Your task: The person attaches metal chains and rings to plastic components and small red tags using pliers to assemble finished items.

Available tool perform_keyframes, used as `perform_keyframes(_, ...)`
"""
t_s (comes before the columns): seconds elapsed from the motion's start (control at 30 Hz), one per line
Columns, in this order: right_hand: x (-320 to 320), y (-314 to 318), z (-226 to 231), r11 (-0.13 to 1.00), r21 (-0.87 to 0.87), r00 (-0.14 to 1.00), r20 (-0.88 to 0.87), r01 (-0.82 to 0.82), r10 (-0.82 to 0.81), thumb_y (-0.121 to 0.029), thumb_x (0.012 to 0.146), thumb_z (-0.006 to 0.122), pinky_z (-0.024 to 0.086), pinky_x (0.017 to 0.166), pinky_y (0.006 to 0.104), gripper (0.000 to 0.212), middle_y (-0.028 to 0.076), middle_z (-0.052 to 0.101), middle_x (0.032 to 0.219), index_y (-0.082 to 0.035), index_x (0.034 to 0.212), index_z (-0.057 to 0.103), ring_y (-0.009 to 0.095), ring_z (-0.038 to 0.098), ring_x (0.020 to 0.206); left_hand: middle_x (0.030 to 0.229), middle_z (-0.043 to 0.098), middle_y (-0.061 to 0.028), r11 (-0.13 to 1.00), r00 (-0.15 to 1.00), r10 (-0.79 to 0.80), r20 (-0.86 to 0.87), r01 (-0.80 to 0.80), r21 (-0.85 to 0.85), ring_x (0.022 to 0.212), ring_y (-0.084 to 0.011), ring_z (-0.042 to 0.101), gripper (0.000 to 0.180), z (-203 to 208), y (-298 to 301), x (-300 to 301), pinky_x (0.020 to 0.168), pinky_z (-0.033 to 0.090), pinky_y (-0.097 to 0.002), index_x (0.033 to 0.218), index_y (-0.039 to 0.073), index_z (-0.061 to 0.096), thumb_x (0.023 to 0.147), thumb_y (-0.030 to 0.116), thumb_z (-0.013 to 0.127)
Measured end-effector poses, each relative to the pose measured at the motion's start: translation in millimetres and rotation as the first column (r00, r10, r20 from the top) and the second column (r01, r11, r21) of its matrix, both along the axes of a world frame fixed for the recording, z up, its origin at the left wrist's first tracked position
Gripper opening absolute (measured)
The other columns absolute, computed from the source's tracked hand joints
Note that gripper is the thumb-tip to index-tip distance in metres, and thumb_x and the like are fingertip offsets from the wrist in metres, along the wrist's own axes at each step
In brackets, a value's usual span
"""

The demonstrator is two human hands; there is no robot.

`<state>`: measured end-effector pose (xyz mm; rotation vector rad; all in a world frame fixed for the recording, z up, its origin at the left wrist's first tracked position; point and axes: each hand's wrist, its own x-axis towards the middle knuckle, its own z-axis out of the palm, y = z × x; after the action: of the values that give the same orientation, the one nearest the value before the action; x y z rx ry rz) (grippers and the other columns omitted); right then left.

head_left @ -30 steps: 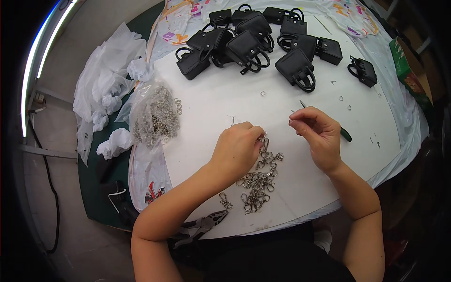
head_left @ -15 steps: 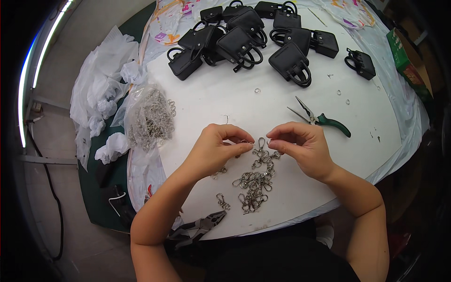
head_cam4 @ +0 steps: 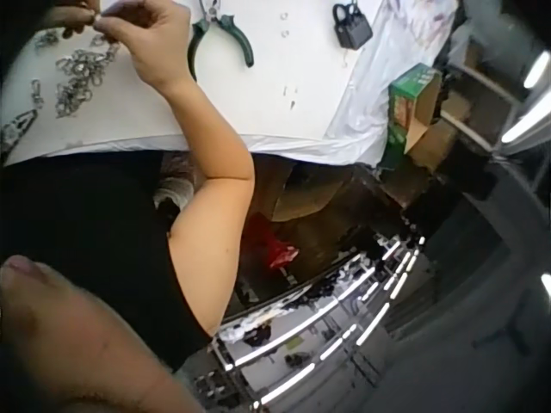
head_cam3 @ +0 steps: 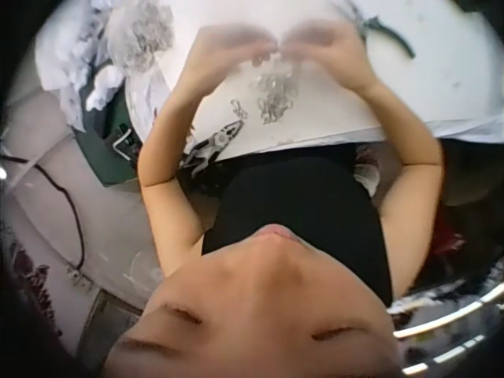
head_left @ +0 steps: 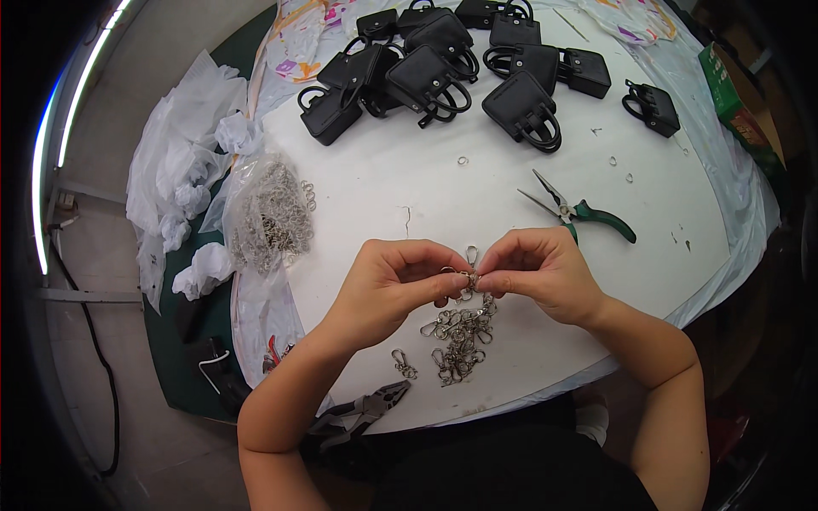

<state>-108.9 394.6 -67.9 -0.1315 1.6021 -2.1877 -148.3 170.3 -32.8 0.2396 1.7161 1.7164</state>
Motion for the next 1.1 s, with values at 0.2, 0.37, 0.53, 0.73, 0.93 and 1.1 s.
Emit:
perform_keyframes(0.2,2,-1,1,1.000,-0.006,1.000,-0.004,0.013,-0.013,-0.003,0.088,0.072,0.055,0.076,0.0230,0.010,0.008,0.072,0.090,0.002,0.096,0.069,0.011,0.069,0.083,0.085,0.073,-0.0097,1.000,1.000,-0.009,-0.011,0.009,-0.011,0.075,-0.0125,0.068,0.016,1,2,0,0.069,0.055,-0.0243,0.100,-0.004,0.072,0.086,0.004,0.074)
perform_keyframes(0.37,2,1,-2,0.987,0.032,0.978,-0.147,0.157,-0.150,-0.005,0.087,0.074,0.053,0.074,0.0227,0.010,0.006,0.072,0.089,0.001,0.094,0.070,0.010,0.067,0.082,0.091,0.073,-0.0106,0.996,0.995,-0.085,-0.055,0.085,-0.018,0.084,-0.0145,0.069,0.017,1,4,-9,0.078,0.055,-0.0271,0.101,-0.003,0.072,0.085,0.004,0.074)
perform_keyframes(0.53,-9,16,-3,0.900,0.091,0.778,-0.544,0.427,-0.315,-0.003,0.085,0.075,0.051,0.082,0.0269,0.008,0.005,0.070,0.092,-0.001,0.091,0.070,0.012,0.064,0.091,0.102,0.073,-0.0061,0.967,0.769,-0.132,-0.625,-0.038,-0.251,0.099,-0.0181,0.067,0.023,-21,39,-56,0.093,0.048,-0.0371,0.103,0.003,0.071,0.083,0.013,0.074)
perform_keyframes(0.73,-21,37,5,0.821,-0.125,0.750,-0.349,0.557,-0.562,0.001,0.086,0.072,0.051,0.085,0.0259,0.011,0.010,0.072,0.097,0.003,0.097,0.070,0.014,0.066,0.094,0.120,0.062,-0.0114,0.912,0.055,-0.274,-0.960,-0.303,-0.278,0.120,-0.0295,0.051,0.016,-44,115,-106,0.095,0.044,-0.0370,0.097,0.010,0.074,0.084,0.020,0.075)
perform_keyframes(0.93,-17,42,16,0.871,-0.351,0.917,-0.071,0.345,-0.392,-0.003,0.090,0.069,0.052,0.084,0.0268,0.009,0.012,0.073,0.095,0.000,0.098,0.070,0.018,0.069,0.088,0.123,0.062,-0.0117,0.985,0.767,0.169,-0.618,-0.161,0.069,0.116,-0.0199,0.055,0.020,5,78,-89,0.100,0.040,-0.0346,0.093,0.001,0.073,0.092,0.020,0.069)
perform_keyframes(1.1,13,11,24,0.923,-0.377,0.996,-0.003,0.084,-0.092,-0.001,0.088,0.070,0.059,0.074,0.0310,0.006,0.013,0.072,0.090,0.002,0.093,0.068,0.020,0.071,0.079,0.136,0.055,-0.0212,0.924,0.977,0.215,-0.003,-0.203,0.325,0.123,-0.0237,0.057,0.022,23,34,-3,0.104,0.045,-0.0382,0.096,0.004,0.061,0.104,0.020,0.048)
